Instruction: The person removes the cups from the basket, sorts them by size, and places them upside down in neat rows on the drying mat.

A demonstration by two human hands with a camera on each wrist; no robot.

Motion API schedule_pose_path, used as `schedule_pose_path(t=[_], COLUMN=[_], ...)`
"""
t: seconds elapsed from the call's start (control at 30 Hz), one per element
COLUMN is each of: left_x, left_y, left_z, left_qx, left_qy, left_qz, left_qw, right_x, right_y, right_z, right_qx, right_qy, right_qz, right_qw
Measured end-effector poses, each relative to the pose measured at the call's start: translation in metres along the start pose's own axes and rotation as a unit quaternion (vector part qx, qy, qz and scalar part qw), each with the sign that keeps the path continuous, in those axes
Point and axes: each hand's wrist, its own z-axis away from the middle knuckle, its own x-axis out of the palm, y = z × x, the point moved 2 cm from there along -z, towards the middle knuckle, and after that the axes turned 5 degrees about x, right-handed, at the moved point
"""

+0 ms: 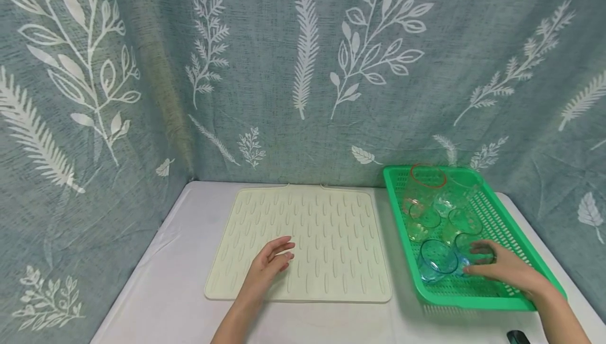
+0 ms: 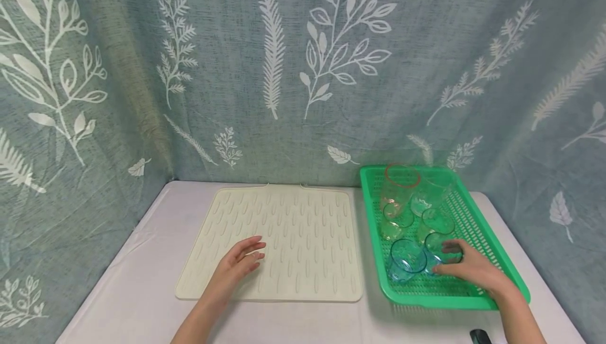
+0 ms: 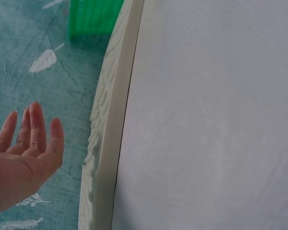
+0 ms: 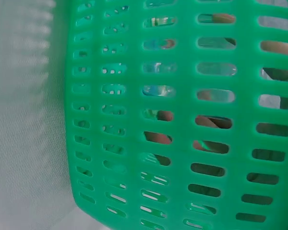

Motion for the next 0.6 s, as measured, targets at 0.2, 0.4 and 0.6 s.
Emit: schedule_pose_path(t=[0.2, 0.4, 0.6], left_x=[-0.001, -0.002, -0.002], left_y=[-0.001, 0.000, 0.001], left_z=[0.000, 0.001, 0.003], left_qx=[-0.002, -0.002, 0.010], left_qy=[0.004, 0.010, 0.010], left_qz=[0.006, 0.013, 0.012], left_qw=[1.0000, 0.9999, 0.9998], right_x=[-0.001, -0.002, -0.002], right_y=[-0.002, -0.010, -0.028], right_z=[0.005, 0.015, 0.025], right_qx=[-0.010, -0.014, -0.030], right_qy=[0.044, 0.106, 0.156], right_qz=[0.014, 0.027, 0.008], right_qw=[0.9989, 0.9939, 0.9872])
